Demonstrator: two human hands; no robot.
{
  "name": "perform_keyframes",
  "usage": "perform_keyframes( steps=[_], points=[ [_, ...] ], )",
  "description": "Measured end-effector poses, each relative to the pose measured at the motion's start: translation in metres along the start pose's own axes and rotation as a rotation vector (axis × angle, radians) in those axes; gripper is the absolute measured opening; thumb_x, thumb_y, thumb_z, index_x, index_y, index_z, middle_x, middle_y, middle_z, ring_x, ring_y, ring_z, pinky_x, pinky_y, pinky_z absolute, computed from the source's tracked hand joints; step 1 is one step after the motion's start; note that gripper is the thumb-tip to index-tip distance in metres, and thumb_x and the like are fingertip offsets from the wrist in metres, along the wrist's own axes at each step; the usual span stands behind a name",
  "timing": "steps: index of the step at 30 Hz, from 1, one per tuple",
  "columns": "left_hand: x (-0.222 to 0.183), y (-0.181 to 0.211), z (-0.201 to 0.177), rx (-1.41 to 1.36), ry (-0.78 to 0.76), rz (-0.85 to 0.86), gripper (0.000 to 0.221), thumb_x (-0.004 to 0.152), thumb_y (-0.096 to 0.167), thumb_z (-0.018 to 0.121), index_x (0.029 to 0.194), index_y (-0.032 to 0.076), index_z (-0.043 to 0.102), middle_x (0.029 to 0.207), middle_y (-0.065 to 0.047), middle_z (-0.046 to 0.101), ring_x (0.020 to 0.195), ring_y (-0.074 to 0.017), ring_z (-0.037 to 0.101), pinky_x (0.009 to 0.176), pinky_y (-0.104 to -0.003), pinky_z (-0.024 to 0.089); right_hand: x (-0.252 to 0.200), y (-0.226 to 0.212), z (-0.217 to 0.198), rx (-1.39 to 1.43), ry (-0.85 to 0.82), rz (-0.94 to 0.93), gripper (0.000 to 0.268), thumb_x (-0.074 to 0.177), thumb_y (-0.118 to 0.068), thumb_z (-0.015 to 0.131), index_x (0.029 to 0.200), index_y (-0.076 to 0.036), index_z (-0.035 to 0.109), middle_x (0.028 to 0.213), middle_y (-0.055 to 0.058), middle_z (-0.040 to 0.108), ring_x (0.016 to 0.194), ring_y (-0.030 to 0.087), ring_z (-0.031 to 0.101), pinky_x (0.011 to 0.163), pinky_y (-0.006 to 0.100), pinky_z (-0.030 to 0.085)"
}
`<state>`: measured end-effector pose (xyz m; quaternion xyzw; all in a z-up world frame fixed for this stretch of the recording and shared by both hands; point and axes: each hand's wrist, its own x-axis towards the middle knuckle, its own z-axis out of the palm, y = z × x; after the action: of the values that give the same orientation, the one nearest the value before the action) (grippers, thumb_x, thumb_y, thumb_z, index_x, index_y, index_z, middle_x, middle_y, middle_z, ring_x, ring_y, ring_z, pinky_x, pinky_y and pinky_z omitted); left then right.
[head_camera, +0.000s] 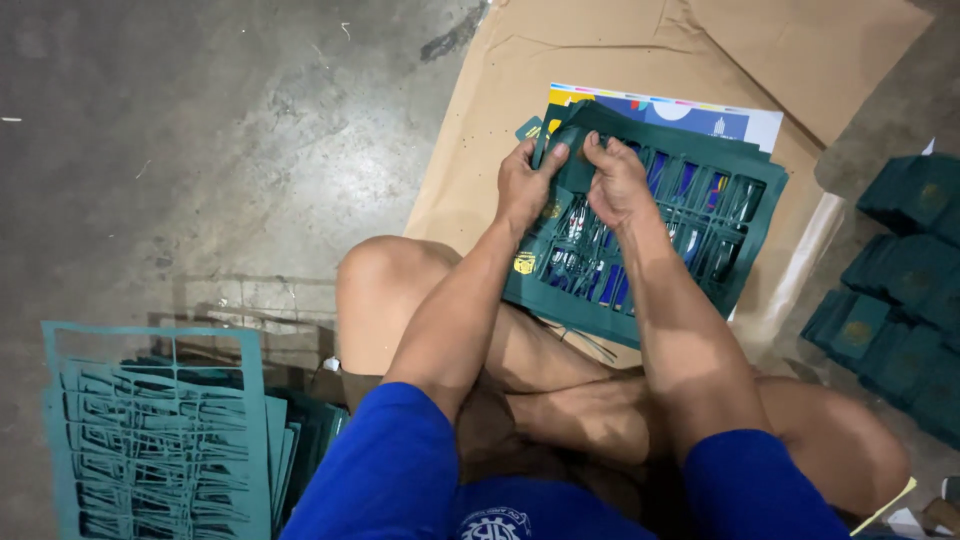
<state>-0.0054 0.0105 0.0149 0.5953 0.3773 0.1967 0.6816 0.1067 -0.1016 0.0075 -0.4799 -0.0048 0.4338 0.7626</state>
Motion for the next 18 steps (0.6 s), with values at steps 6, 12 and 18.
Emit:
perform_keyframes(
  steps=[6,12,18],
  points=[
    [-0.003,-0.005,0.004,0.202,0.214,0.192,0.031,0.091,0.030,0.075,0.103,0.002,0.071,0.095,-0.015,0.071,0.088,-0.0287,0.068,0.079,-0.038,0.054,0.002,0.024,0.012,-0.313,0.148,-0.188,0.017,0.098,-0.014,0.075,0.099,-0.005,0.061,0.096,0.002,0.068,0.086,0.009,0.062,0.078,0.027,0.051],
    [-0.014,-0.002,0.018,0.355,0.308,0.316,0.026,0.097,0.024,0.067,0.104,0.000,0.064,0.102,-0.021,0.064,0.098,-0.0405,0.063,0.087,-0.046,0.051,-0.002,0.035,0.029,-0.663,0.327,-0.365,0.016,0.095,-0.010,0.077,0.098,-0.002,0.063,0.094,0.003,0.070,0.084,0.010,0.062,0.075,0.028,0.052],
    [-0.006,-0.005,0.012,0.334,0.278,0.273,0.028,0.098,0.026,0.066,0.108,0.000,0.064,0.102,-0.021,0.068,0.096,-0.0391,0.066,0.086,-0.045,0.052,0.011,0.030,0.005,-0.357,0.228,-0.234,0.013,0.099,-0.009,0.074,0.094,-0.005,0.062,0.092,0.001,0.068,0.082,0.009,0.060,0.074,0.027,0.050]
  ],
)
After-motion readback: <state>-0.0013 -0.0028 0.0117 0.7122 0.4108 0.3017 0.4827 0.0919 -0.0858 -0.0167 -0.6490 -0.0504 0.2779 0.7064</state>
